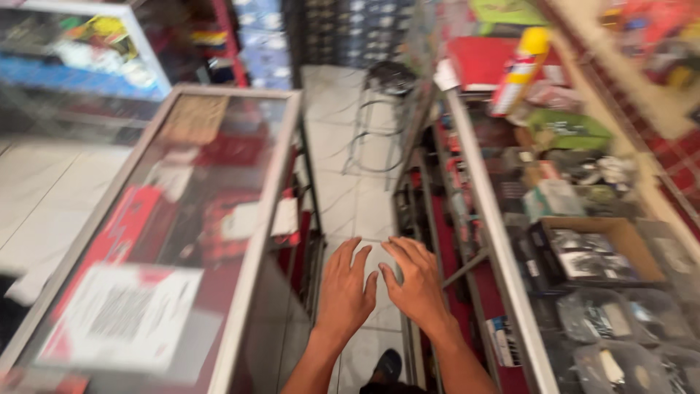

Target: The person picks up several packaged motorcycle parts from a counter and places them back into bins and racks, handling one package at a time.

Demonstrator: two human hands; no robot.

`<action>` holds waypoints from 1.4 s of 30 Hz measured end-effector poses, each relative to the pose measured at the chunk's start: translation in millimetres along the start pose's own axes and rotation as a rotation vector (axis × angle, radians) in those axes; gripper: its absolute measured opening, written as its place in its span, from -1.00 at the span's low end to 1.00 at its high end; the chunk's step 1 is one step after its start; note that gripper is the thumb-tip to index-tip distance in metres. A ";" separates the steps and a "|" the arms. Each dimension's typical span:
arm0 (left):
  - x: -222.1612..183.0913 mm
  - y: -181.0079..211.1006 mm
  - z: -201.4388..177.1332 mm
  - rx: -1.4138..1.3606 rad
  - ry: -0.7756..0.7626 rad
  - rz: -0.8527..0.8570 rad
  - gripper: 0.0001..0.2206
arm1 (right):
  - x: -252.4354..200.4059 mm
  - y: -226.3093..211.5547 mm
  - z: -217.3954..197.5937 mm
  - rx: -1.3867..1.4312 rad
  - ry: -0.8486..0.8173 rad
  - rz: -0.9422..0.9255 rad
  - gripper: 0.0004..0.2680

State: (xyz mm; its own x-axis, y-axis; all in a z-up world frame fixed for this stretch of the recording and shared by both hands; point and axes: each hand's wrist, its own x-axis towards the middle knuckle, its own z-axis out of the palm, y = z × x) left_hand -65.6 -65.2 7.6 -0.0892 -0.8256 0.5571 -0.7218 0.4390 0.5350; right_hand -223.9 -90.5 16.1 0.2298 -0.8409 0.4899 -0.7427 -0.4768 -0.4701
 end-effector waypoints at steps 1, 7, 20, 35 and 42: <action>9.6 3.8 7.9 -0.014 -0.031 0.001 -0.57 | 1.4 8.5 -6.4 -0.014 0.009 0.028 -0.70; 60.9 26.5 56.6 -0.066 -0.177 0.078 -0.56 | 11.3 62.4 -45.1 -0.063 0.149 0.196 -0.70; 130.2 125.9 179.1 -0.369 -0.328 0.371 -0.55 | -20.0 149.3 -135.9 -0.239 0.466 0.409 -0.71; 198.0 240.8 258.9 -0.982 -0.707 0.657 -0.62 | -44.3 160.7 -254.2 -0.566 0.940 0.728 -0.66; 235.0 303.0 343.7 -0.884 -0.867 0.753 -0.33 | -60.2 214.9 -308.0 -0.610 1.002 0.800 -0.37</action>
State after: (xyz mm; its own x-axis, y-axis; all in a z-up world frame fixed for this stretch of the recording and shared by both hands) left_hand -541.1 -248.0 82.3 -0.8604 -0.1148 0.4966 0.3055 0.6638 0.6827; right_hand -591.1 -63.5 111.7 -0.7200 -0.1704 0.6728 -0.6678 0.4336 -0.6049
